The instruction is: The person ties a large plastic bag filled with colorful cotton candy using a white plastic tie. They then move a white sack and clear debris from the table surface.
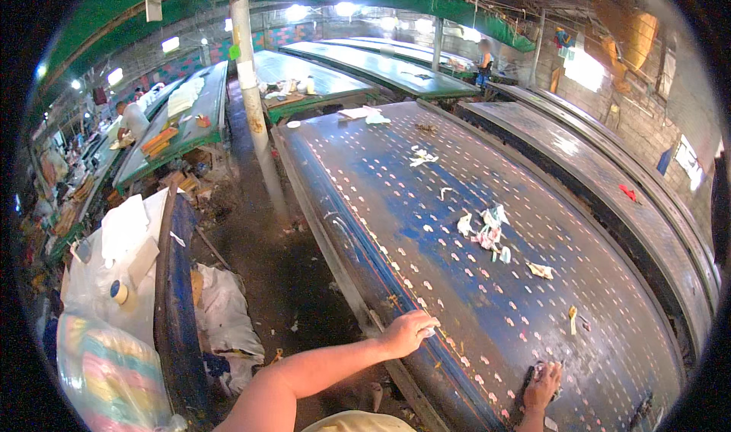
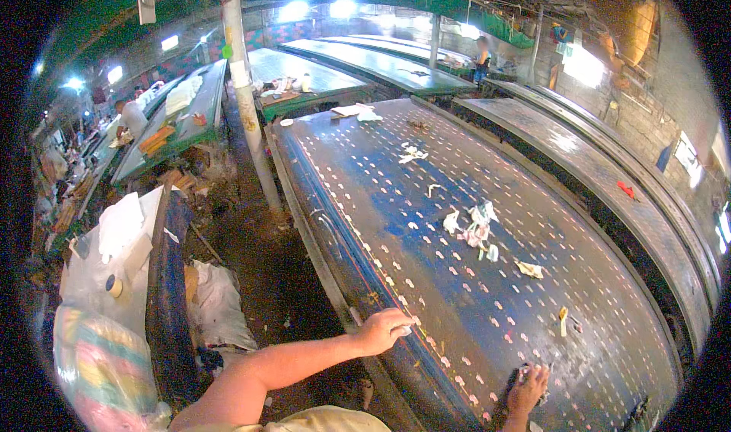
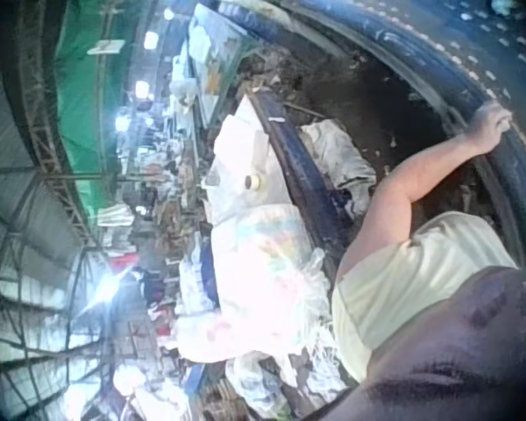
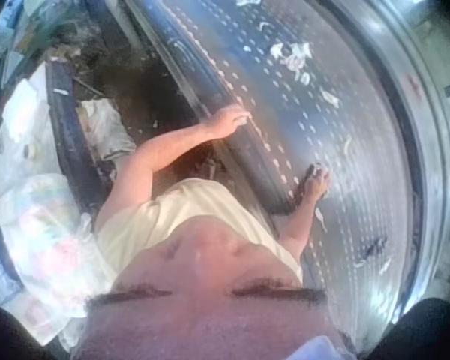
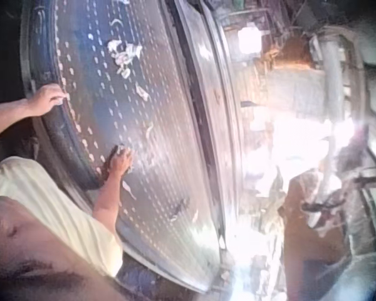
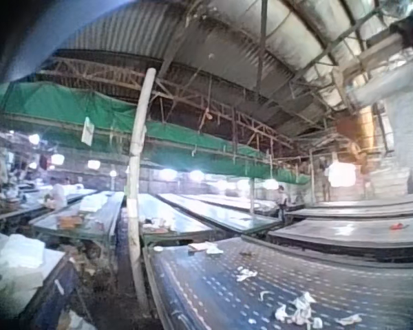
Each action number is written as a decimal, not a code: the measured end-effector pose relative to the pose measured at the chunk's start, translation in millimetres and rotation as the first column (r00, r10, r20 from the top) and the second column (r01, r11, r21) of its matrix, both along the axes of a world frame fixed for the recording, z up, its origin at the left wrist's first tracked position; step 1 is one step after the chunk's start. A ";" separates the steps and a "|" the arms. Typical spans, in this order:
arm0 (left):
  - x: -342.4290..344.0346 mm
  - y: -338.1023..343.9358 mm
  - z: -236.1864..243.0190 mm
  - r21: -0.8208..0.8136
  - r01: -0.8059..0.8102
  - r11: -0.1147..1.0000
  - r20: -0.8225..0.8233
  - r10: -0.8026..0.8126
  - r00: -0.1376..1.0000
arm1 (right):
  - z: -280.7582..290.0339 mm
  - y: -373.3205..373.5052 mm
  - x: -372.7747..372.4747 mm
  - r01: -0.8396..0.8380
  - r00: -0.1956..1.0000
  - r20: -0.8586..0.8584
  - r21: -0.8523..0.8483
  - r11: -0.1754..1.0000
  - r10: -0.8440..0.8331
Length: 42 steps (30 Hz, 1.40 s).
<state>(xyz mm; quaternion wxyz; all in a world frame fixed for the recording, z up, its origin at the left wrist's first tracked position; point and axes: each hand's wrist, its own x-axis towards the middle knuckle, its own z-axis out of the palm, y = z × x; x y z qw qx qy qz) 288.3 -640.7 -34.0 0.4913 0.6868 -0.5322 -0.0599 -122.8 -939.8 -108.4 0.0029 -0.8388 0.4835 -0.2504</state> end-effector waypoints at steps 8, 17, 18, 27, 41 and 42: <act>194.4 -46.5 -66.8 0.069 -0.328 0.942 0.328 0.289 0.899 | -30.0 -131.1 31.1 0.191 0.981 0.049 -0.021 0.981 -0.189; 240.3 -68.4 -70.2 0.397 -0.515 0.759 0.534 0.265 0.803 | -23.1 -280.1 150.8 0.338 0.940 -0.036 -0.037 0.941 -0.339; 238.7 -61.8 -66.8 0.403 -0.535 0.743 0.542 0.277 0.794 | -26.4 -293.0 194.3 0.284 0.957 -0.048 -0.020 0.959 -0.284; 233.0 -72.8 -53.9 0.462 -0.464 0.756 0.446 0.254 0.858 | -55.8 -365.0 507.0 -0.258 0.966 0.023 -0.050 0.965 0.259; 221.3 -63.7 -65.9 0.364 -0.507 0.781 0.380 0.373 0.847 | -70.8 -160.9 545.0 -0.769 0.638 -0.061 -0.097 0.631 0.768; 223.5 -67.1 -63.1 0.348 -0.496 0.795 0.380 0.364 0.850 | -84.2 -154.6 517.3 -0.776 0.541 0.048 -0.358 0.520 0.840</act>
